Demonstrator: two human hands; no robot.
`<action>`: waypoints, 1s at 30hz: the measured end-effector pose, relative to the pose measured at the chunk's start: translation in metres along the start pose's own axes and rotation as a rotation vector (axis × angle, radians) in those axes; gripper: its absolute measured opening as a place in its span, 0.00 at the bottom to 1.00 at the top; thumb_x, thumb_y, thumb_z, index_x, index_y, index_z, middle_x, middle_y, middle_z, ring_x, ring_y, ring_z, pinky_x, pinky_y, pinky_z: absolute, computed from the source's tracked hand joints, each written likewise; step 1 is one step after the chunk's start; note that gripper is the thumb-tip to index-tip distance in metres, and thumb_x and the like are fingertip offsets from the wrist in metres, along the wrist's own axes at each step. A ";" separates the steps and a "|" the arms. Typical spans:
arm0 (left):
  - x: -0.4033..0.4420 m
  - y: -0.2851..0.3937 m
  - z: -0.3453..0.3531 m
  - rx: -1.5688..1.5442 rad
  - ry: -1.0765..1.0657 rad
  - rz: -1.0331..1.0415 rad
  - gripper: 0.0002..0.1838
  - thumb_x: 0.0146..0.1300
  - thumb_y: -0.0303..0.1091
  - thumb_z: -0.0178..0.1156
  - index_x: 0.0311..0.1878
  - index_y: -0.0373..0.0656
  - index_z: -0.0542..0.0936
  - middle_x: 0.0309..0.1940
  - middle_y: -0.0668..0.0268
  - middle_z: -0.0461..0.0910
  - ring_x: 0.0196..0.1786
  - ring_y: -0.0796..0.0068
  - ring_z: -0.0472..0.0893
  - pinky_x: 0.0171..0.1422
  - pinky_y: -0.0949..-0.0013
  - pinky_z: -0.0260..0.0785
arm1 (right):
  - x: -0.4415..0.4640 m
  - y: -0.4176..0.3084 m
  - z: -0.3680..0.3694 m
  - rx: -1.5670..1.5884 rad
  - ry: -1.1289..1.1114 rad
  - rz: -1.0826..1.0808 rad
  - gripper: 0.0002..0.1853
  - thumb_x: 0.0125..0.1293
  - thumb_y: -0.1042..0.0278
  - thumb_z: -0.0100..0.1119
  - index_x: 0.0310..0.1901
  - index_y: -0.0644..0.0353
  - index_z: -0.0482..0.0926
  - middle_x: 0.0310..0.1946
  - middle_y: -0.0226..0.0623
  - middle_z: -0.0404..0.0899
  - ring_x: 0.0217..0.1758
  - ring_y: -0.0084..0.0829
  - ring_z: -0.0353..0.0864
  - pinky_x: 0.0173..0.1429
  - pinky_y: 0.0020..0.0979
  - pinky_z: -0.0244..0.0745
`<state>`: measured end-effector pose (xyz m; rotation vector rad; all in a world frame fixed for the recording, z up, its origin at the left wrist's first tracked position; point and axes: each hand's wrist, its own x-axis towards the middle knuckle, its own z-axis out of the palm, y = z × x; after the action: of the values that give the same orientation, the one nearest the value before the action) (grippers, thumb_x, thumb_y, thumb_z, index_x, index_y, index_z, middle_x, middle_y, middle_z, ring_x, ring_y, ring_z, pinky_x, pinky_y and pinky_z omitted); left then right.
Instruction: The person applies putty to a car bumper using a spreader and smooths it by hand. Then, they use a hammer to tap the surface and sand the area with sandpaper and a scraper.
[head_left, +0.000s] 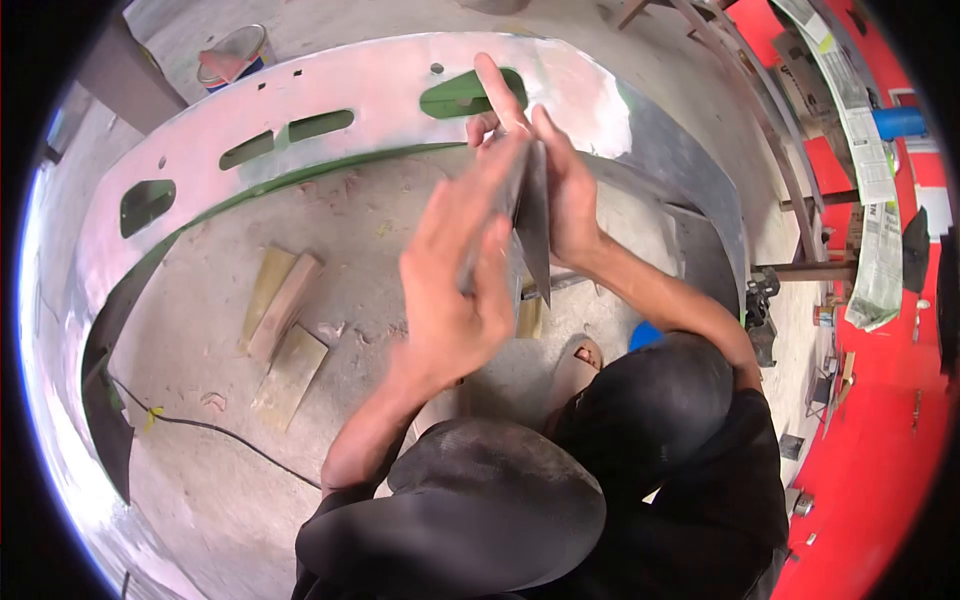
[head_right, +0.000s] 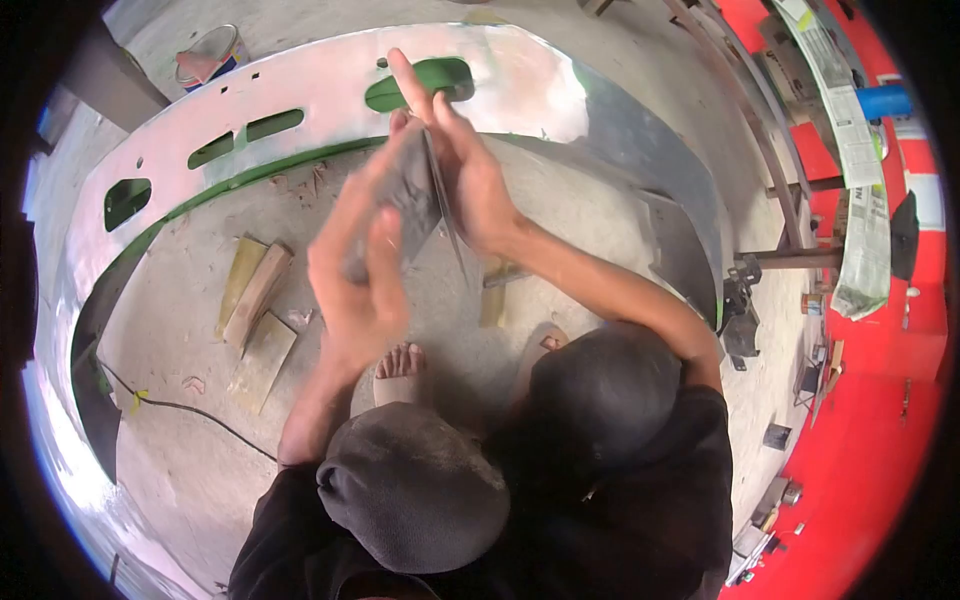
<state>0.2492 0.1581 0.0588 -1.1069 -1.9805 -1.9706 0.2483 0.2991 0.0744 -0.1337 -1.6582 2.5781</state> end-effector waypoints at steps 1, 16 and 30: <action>-0.012 -0.001 0.014 0.032 -0.023 0.062 0.23 0.68 0.21 0.48 0.66 0.31 0.73 0.60 0.49 0.78 0.48 0.55 0.78 0.56 0.62 0.71 | 0.003 -0.001 -0.009 -0.020 -0.049 0.006 0.38 0.77 0.42 0.33 0.80 0.59 0.45 0.42 0.25 0.66 0.39 0.18 0.64 0.49 0.22 0.64; -0.012 0.003 0.024 0.098 -0.042 0.131 0.23 0.70 0.24 0.47 0.66 0.33 0.74 0.50 0.48 0.82 0.39 0.59 0.79 0.45 0.67 0.74 | 0.006 -0.001 -0.026 -0.114 -0.068 0.073 0.40 0.78 0.36 0.29 0.77 0.63 0.54 0.34 0.22 0.58 0.34 0.17 0.57 0.42 0.18 0.60; -0.039 -0.007 0.013 0.220 -0.324 0.296 0.31 0.51 0.23 0.56 0.63 0.34 0.76 0.58 0.55 0.78 0.55 0.57 0.79 0.56 0.59 0.77 | 0.018 -0.003 -0.060 0.474 -0.183 0.247 0.51 0.68 0.26 0.42 0.74 0.69 0.54 0.34 0.33 0.67 0.34 0.28 0.65 0.38 0.29 0.63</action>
<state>0.2785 0.1553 0.0289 -1.6299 -1.9735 -1.4634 0.2371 0.3563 0.0517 -0.0786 -1.0804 3.1730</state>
